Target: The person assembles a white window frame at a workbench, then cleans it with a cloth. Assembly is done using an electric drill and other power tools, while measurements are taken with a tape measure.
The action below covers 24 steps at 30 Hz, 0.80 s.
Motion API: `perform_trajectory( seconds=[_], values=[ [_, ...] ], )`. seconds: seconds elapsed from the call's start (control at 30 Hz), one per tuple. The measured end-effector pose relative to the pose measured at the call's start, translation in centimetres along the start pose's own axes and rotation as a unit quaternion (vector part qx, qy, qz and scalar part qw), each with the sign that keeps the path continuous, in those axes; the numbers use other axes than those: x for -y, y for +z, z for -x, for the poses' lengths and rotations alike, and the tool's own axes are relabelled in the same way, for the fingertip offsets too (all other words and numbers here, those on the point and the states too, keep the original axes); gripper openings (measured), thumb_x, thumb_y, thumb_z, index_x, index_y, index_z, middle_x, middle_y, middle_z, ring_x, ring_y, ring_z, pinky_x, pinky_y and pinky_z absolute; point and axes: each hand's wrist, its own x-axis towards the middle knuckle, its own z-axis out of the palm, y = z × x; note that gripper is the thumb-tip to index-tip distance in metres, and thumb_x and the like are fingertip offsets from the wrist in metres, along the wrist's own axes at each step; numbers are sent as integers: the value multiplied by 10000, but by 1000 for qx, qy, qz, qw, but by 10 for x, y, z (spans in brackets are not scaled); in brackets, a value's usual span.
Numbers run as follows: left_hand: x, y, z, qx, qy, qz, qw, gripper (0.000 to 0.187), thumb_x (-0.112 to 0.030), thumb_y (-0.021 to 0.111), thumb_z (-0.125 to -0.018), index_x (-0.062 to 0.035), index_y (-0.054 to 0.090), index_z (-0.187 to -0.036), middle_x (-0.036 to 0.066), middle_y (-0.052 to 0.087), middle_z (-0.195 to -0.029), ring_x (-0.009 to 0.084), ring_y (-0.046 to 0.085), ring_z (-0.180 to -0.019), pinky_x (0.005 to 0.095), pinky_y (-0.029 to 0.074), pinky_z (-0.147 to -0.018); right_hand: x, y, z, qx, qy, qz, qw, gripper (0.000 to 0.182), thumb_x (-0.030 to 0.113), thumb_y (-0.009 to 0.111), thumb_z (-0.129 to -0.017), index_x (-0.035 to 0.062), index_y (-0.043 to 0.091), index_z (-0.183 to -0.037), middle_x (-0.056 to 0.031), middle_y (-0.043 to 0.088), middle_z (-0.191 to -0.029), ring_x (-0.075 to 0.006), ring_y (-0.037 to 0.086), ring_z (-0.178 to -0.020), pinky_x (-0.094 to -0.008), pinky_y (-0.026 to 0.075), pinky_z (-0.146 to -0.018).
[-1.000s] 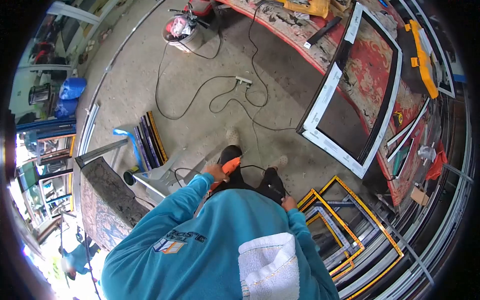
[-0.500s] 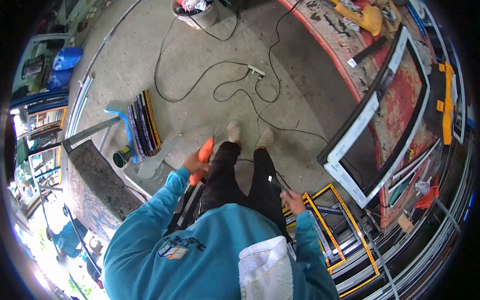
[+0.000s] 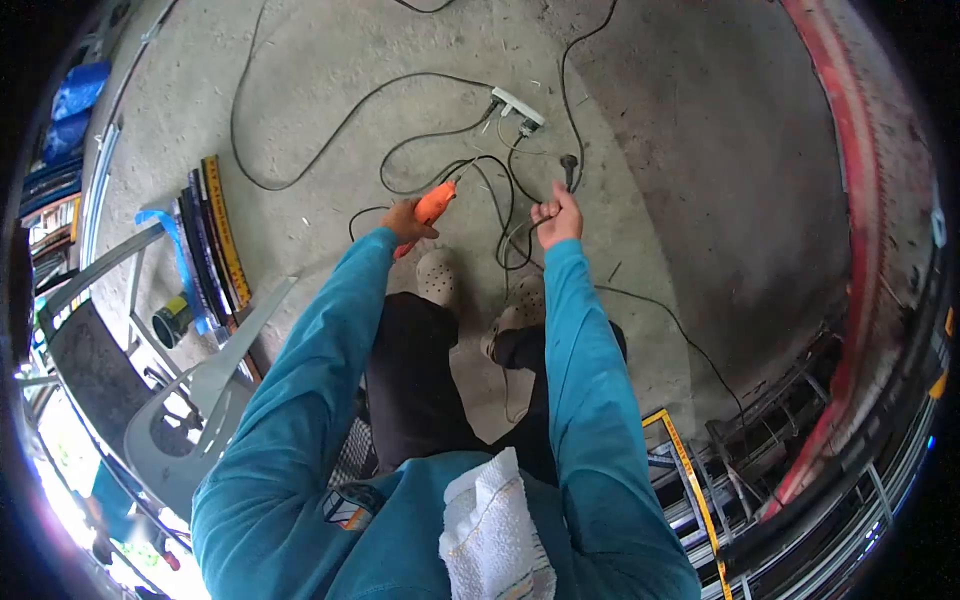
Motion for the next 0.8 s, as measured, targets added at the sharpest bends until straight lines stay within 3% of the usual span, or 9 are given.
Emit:
perform_trajectory(
  seconds=[0.07, 0.13, 0.23, 0.47, 0.53, 0.57, 0.67, 0.73, 0.8],
  values=[
    [23, 9, -27, 7, 28, -1, 1000, 638, -311, 846, -569, -47, 636, -1110, 170, 684, -974, 342, 648, -904, 417, 495, -826, 0, 7, -39, -11, -28, -51, 998, 230, 260, 541, -962, 100, 562, -1126, 23, 410, -648, -126, 369, -580, -370, 422, -688],
    [48, 24, -44, 33, -3, -171, 985, 687, -395, 849, -544, -78, 645, -1118, 168, 663, -1058, 347, 620, -1009, 415, 482, -885, -2, 8, -70, -20, -59, -108, 992, 227, 264, 540, -964, 102, 569, -1120, 29, 383, -641, -123, 342, -577, -368, 418, -693],
    [84, 42, -63, 18, 27, -86, 996, 574, -297, 857, -586, -64, 663, -1074, 175, 686, -918, 332, 654, -880, 443, 493, -801, 4, 7, -119, -89, -53, -134, 986, 208, 261, 541, -969, 107, 586, -1101, 25, 341, -603, -126, 320, -564, -346, 404, -637],
    [74, 42, -68, -15, -28, -153, 988, 682, -333, 862, -582, -134, 616, -1186, 152, 637, -1084, 331, 602, -1034, 421, 478, -879, -19, 24, -195, -139, -96, 76, 983, 221, 176, 735, -790, 116, 664, -991, 20, 439, -663, -103, 393, -528, -293, 311, -439],
    [82, 41, -76, 45, -43, -203, 977, 752, -370, 857, -592, -154, 570, -1253, 136, 591, -1191, 334, 560, -1115, 406, 467, -915, -39, 39, -208, -173, -186, 109, 961, 270, 195, 786, -739, 77, 649, -938, -23, 543, -733, -134, 471, -576, -298, 332, -456],
    [81, 41, -77, 44, -47, -206, 976, 752, -370, 857, -592, -154, 570, -1253, 136, 591, -1191, 334, 560, -1115, 406, 467, -915, -48, 43, -220, -169, -222, 149, 949, 315, 155, 796, -695, 10, 587, -880, -136, 629, -885, -274, 593, -810, -412, 467, -667],
    [83, 33, -80, 27, -5, -240, 970, 584, -409, 806, -617, -82, 661, -1079, 151, 651, -1028, 328, 613, -1016, 424, 482, -854, -71, 48, -239, -227, -290, 251, 895, 402, 201, 808, -700, -23, 560, -923, -187, 623, -955, -307, 618, -898, -408, 490, -773],
    [84, 19, -106, 177, -28, -290, 940, 574, -454, 806, -609, -71, 685, -1020, 153, 675, -965, 333, 637, -956, 436, 495, -807, -72, 42, -243, -219, -287, 257, 896, 490, 218, 815, -699, -38, 535, -1010, -220, 609, -1034, -318, 629, -938, -423, 500, -802],
    [15, -10, -108, 132, -7, -287, 949, 495, -478, 721, -719, -45, 682, -957, 170, 678, -914, 362, 643, -887, 459, 497, -770, -57, 52, -221, -209, -255, 342, 880, 534, 197, 817, -693, -59, 513, -1050, -225, 605, -1060, -318, 632, -933, -416, 506, -799]
  ],
)
